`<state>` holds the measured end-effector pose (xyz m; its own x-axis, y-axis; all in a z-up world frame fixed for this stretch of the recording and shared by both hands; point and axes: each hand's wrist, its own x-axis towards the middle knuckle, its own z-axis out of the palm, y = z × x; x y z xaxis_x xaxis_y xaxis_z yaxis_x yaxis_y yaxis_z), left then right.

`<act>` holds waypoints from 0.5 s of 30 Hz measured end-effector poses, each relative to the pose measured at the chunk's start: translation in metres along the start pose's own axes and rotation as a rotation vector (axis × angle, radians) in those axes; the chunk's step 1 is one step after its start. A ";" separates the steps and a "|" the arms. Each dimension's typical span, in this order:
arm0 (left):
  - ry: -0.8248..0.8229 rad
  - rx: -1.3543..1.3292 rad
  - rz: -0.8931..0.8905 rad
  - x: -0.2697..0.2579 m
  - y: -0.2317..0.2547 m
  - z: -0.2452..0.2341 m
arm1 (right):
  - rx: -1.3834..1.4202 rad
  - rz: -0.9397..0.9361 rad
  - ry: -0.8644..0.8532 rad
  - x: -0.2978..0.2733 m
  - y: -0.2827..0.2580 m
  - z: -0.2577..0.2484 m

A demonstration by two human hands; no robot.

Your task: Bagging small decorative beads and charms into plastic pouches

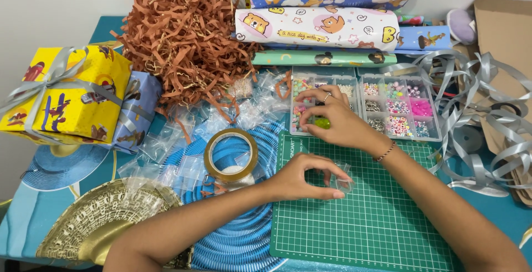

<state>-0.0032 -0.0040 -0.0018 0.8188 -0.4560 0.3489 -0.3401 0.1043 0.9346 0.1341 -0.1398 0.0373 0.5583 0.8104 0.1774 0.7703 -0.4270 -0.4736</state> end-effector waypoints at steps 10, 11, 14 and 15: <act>-0.010 0.001 -0.001 0.002 0.001 -0.001 | 0.060 0.095 -0.035 0.005 0.002 -0.002; -0.014 0.006 -0.006 0.002 0.001 -0.002 | 0.077 0.101 -0.032 0.005 0.000 -0.003; -0.003 -0.009 -0.018 0.002 0.006 0.000 | 0.098 0.069 0.026 0.003 0.008 -0.003; 0.017 -0.031 -0.025 0.001 0.008 0.000 | 0.101 0.032 0.076 0.003 0.013 -0.001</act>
<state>-0.0046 -0.0038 0.0058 0.8345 -0.4437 0.3267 -0.3054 0.1210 0.9445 0.1463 -0.1436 0.0330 0.6066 0.7629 0.2238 0.7189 -0.4061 -0.5641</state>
